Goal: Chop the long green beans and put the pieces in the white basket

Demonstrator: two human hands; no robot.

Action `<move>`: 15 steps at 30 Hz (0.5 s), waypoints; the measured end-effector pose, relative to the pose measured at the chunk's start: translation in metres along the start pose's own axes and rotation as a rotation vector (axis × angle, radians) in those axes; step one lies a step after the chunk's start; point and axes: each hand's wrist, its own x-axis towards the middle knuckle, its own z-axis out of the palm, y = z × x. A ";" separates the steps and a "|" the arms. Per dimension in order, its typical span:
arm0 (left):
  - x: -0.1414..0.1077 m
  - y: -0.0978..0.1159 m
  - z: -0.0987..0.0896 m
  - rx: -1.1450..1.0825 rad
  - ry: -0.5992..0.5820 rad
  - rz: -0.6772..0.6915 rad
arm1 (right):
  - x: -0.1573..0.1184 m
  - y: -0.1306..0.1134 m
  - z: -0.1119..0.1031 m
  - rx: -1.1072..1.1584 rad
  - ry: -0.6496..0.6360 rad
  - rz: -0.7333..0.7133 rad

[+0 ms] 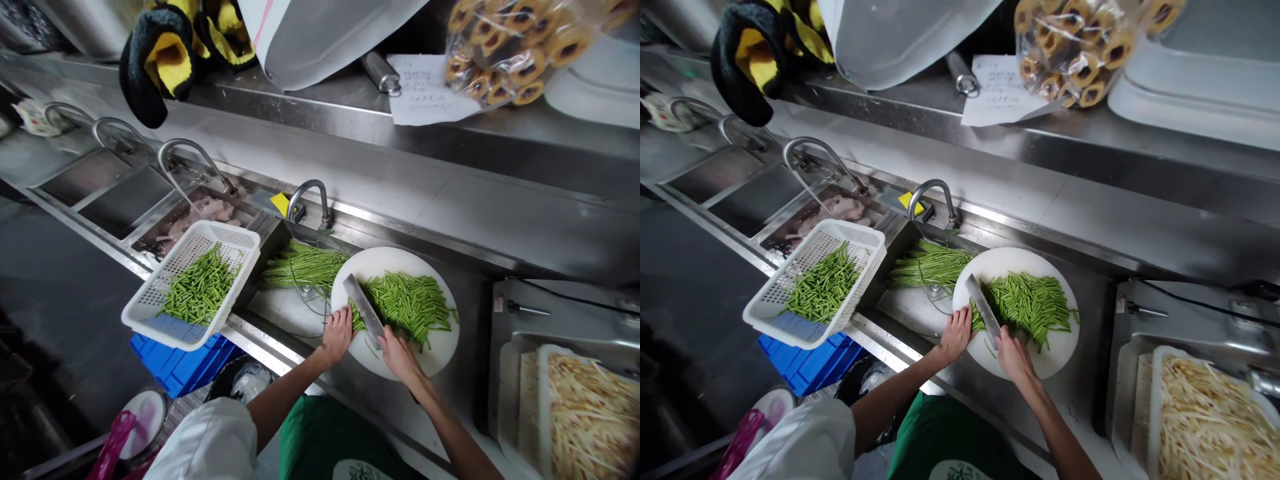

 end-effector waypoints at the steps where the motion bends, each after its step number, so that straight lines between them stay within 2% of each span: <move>1: 0.003 0.004 0.001 0.003 0.004 -0.003 | 0.001 0.008 -0.004 0.008 -0.001 -0.001; 3: 0.007 0.009 0.002 -0.015 0.000 -0.013 | -0.003 0.020 -0.012 0.005 0.006 -0.004; 5: 0.007 0.007 -0.004 -0.082 -0.016 -0.044 | -0.013 0.022 -0.018 -0.030 0.029 0.005; 8: -0.002 -0.008 -0.018 -0.292 -0.035 -0.096 | -0.032 0.007 -0.019 -0.086 0.070 0.014; 11: -0.016 -0.023 -0.029 -0.516 0.002 -0.092 | -0.043 -0.014 -0.013 -0.112 0.058 -0.032; 15: -0.023 -0.027 -0.023 -0.573 0.045 0.010 | -0.041 -0.031 -0.003 -0.167 -0.005 -0.042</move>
